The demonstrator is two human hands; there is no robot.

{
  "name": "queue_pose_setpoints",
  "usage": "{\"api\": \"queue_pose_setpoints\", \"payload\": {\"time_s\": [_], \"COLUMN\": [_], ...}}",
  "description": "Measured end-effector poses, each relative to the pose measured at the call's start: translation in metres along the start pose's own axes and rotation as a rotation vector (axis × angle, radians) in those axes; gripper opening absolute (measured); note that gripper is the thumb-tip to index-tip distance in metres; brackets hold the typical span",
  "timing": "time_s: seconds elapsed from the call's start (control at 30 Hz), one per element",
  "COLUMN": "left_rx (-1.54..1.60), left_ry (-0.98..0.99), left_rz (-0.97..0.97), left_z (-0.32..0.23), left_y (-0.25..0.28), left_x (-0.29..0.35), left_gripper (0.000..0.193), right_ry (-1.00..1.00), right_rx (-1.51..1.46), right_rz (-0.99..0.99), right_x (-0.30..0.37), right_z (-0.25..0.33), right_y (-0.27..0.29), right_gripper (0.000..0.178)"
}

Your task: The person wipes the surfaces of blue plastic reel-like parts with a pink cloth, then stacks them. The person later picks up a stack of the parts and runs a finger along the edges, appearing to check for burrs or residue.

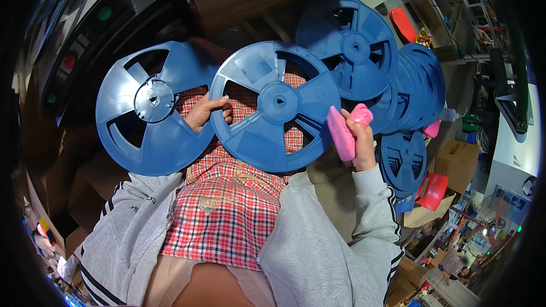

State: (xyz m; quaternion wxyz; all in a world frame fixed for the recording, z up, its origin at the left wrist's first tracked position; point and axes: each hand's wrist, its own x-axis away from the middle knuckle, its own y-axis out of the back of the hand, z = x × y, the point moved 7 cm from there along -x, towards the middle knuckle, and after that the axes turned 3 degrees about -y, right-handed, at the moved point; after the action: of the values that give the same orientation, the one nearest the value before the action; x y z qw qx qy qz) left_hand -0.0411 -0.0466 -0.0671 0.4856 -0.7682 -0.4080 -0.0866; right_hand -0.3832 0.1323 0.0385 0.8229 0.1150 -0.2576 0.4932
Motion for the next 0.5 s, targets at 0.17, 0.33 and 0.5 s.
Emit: {"api": "queue_pose_setpoints", "payload": {"time_s": [0.17, 0.33, 0.5], "left_rx": [0.037, 0.183, 0.502], "left_ry": [0.015, 0.015, 0.026], "left_rz": [0.023, 0.047, 0.430], "left_z": [0.001, 0.004, 0.019], "left_y": [-0.003, -0.003, 0.033], "left_x": [0.003, 0.007, -0.011], "left_gripper": [0.046, 0.036, 0.028], "right_ry": [0.072, 0.366, 0.250], "right_rx": [-0.152, -0.081, -0.117], "right_rz": [0.048, 0.353, 0.839], "right_x": [0.029, 0.075, 0.091], "right_z": [0.062, 0.187, 0.226], "right_y": [0.004, -0.085, -0.276], "right_gripper": [0.054, 0.087, 0.055]}}
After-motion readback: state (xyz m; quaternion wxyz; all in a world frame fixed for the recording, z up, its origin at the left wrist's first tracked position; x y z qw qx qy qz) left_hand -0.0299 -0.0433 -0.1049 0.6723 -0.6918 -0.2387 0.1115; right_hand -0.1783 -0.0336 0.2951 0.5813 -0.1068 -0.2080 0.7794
